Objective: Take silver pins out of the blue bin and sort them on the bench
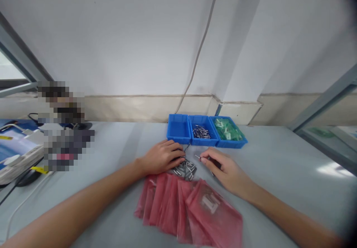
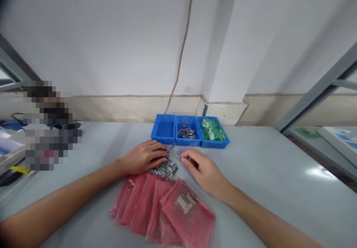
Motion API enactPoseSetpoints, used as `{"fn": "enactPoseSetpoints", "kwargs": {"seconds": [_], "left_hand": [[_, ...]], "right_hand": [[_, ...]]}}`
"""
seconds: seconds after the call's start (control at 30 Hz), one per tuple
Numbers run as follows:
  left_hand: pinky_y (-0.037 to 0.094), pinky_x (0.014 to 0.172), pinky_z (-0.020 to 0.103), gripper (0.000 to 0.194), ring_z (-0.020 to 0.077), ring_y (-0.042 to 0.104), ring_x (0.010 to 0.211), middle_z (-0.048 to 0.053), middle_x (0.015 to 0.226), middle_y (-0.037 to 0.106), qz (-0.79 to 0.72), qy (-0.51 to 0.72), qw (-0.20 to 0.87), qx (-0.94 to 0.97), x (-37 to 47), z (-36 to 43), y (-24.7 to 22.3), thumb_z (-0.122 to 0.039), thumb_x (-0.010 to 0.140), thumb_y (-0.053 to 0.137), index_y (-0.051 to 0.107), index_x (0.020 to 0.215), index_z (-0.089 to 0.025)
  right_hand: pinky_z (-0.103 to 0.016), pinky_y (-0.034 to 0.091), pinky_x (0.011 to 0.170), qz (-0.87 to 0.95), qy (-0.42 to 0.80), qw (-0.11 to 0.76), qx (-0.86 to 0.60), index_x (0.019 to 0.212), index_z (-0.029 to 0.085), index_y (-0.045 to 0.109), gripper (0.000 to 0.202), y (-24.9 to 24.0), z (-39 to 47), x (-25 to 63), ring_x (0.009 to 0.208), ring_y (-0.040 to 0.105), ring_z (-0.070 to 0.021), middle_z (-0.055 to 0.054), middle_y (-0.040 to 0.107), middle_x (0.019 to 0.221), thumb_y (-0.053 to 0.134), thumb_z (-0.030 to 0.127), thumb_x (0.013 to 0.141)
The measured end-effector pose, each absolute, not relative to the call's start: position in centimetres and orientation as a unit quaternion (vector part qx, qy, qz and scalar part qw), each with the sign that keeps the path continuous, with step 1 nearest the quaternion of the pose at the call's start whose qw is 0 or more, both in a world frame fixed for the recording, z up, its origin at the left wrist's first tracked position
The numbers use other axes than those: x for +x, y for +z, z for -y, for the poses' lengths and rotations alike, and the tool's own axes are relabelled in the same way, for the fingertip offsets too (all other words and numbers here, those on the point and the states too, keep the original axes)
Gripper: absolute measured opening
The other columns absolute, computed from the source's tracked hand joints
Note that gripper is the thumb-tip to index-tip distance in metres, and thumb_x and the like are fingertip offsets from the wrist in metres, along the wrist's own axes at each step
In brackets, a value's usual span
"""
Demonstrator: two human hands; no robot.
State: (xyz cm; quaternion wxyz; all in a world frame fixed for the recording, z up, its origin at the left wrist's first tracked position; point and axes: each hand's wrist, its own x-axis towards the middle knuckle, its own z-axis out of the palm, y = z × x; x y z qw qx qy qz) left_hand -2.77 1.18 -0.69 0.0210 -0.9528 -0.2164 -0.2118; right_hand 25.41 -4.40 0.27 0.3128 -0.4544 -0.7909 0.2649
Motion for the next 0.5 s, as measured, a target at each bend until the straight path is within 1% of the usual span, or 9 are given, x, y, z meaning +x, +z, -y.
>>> {"fn": "enactPoseSetpoints", "kwargs": {"seconds": [0.23, 0.37, 0.43, 0.5], "left_hand": [[0.053, 0.095, 0.037, 0.032, 0.0215, 0.068, 0.105, 0.009, 0.120, 0.072, 0.217, -0.212, 0.023, -0.953, -2.73, -1.12, -0.61, -0.038, 0.113, 0.047, 0.073, 0.119, -0.018], [0.053, 0.096, 0.037, 0.032, 0.0218, 0.068, 0.107, 0.009, 0.121, 0.072, 0.218, -0.210, 0.024, -0.953, -2.73, -1.11, -0.60, -0.037, 0.113, 0.047, 0.072, 0.119, -0.018], [0.053, 0.096, 0.037, 0.032, 0.0217, 0.068, 0.107, 0.009, 0.120, 0.072, 0.218, -0.210, 0.021, -0.953, -2.73, -1.11, -0.56, -0.037, 0.113, 0.047, 0.072, 0.119, -0.018], [0.053, 0.097, 0.037, 0.032, 0.0215, 0.068, 0.107, 0.009, 0.120, 0.071, 0.216, -0.209, 0.018, -0.954, -2.72, -1.11, -0.52, -0.036, 0.114, 0.047, 0.072, 0.119, -0.018]], "right_hand": [[-0.034, 0.053, 0.079, 0.791, 0.262, 0.315, -0.454, 0.103, 0.027, 0.068, 0.023, 0.18, 4.38, 25.48, 0.088, 0.067, -0.0215, -0.002, 0.072, 0.096, 0.050, 0.039, 0.111], [-0.035, 0.053, 0.081, 0.788, 0.264, 0.323, -0.453, 0.105, 0.028, 0.067, 0.021, 0.15, 4.38, 25.47, 0.092, 0.067, -0.0226, -0.003, 0.072, 0.099, 0.050, 0.039, 0.111], [-0.034, 0.052, 0.077, 0.782, 0.266, 0.324, -0.462, 0.106, 0.028, 0.066, 0.019, 0.20, 4.45, 25.46, 0.091, 0.065, -0.0226, -0.003, 0.071, 0.099, 0.051, 0.039, 0.111], [-0.033, 0.050, 0.072, 0.774, 0.272, 0.323, -0.471, 0.105, 0.028, 0.065, 0.016, 0.26, 4.52, 25.45, 0.085, 0.062, -0.0211, -0.002, 0.068, 0.095, 0.053, 0.038, 0.110]]}}
